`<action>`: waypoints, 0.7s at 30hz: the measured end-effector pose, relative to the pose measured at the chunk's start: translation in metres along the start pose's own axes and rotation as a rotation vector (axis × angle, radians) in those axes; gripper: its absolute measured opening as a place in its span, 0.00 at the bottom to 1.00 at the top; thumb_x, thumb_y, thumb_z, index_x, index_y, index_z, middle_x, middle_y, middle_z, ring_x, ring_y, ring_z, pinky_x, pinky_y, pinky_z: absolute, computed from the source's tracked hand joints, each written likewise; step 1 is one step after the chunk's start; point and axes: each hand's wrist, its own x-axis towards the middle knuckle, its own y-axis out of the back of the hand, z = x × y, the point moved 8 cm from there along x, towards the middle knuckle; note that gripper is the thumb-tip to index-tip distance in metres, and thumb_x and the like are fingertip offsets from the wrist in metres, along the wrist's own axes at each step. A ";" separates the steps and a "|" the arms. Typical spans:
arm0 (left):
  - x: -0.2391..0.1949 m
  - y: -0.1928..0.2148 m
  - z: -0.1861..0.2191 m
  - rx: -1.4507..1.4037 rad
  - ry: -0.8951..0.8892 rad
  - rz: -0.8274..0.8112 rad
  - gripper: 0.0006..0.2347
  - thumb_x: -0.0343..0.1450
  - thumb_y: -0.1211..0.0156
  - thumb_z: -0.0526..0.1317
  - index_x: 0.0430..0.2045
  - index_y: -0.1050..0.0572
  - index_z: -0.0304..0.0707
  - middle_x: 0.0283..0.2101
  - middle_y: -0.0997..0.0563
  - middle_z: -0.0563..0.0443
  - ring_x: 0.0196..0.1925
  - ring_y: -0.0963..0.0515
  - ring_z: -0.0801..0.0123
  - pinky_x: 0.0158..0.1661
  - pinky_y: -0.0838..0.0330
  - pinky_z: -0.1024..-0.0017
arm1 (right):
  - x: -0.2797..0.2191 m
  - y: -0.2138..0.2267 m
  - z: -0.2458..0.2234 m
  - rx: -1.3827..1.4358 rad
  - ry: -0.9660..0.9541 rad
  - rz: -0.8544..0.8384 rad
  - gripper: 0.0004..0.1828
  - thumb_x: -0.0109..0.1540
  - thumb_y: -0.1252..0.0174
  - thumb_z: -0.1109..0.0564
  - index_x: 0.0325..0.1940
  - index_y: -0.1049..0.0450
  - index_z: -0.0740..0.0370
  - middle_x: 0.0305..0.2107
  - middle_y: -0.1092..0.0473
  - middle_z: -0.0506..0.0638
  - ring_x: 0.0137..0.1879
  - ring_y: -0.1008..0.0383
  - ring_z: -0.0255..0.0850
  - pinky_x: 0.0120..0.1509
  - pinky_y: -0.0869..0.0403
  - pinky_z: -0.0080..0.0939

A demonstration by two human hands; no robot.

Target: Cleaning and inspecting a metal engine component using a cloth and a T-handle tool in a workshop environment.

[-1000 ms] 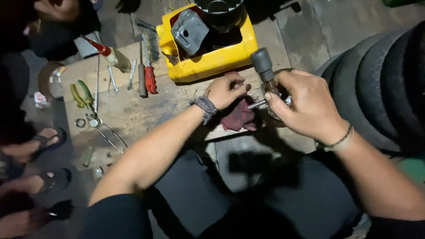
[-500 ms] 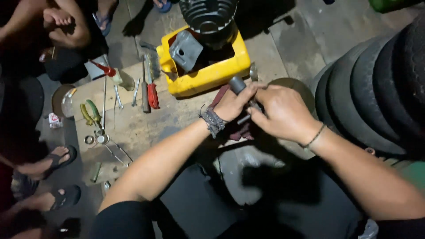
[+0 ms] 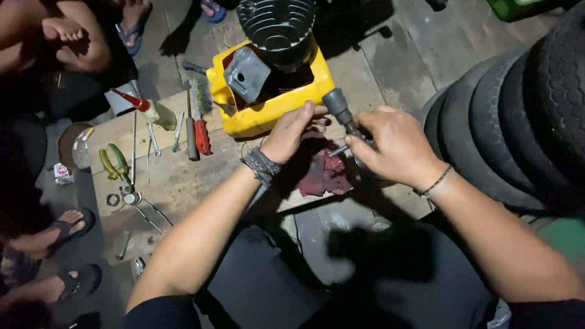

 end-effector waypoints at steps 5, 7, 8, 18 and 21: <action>0.008 0.000 0.001 0.126 -0.080 0.026 0.20 0.76 0.47 0.57 0.46 0.19 0.41 0.39 0.16 0.43 0.45 0.17 0.62 0.50 0.22 0.59 | 0.003 -0.015 -0.007 -0.087 0.029 -0.143 0.13 0.60 0.42 0.49 0.29 0.28 0.61 0.20 0.29 0.58 0.42 0.24 0.57 0.44 0.27 0.54; 0.001 -0.004 0.013 0.164 -0.078 0.032 0.19 0.75 0.45 0.58 0.43 0.19 0.43 0.36 0.16 0.46 0.44 0.16 0.64 0.48 0.23 0.61 | 0.003 -0.023 -0.008 -0.116 0.042 -0.197 0.13 0.60 0.42 0.49 0.28 0.27 0.61 0.19 0.28 0.57 0.43 0.24 0.55 0.45 0.27 0.54; -0.003 -0.006 0.015 0.188 -0.042 0.033 0.17 0.72 0.40 0.56 0.34 0.19 0.41 0.29 0.20 0.50 0.36 0.21 0.67 0.39 0.25 0.66 | 0.002 -0.026 -0.008 -0.161 0.073 -0.194 0.14 0.59 0.42 0.46 0.27 0.27 0.59 0.20 0.28 0.55 0.43 0.25 0.54 0.46 0.28 0.54; -0.006 0.009 0.018 -0.051 0.174 0.117 0.13 0.73 0.47 0.54 0.21 0.30 0.51 0.16 0.28 0.61 0.16 0.29 0.79 0.25 0.35 0.80 | 0.000 0.036 -0.023 -0.188 0.356 0.274 0.28 0.68 0.41 0.47 0.69 0.29 0.62 0.64 0.34 0.69 0.67 0.35 0.62 0.66 0.33 0.65; -0.003 0.015 0.008 -0.150 0.181 0.207 0.14 0.72 0.45 0.53 0.20 0.35 0.52 0.19 0.37 0.65 0.19 0.27 0.81 0.23 0.36 0.81 | -0.007 0.050 -0.026 -0.104 0.484 0.354 0.26 0.62 0.42 0.65 0.67 0.27 0.66 0.63 0.33 0.72 0.64 0.31 0.67 0.66 0.33 0.66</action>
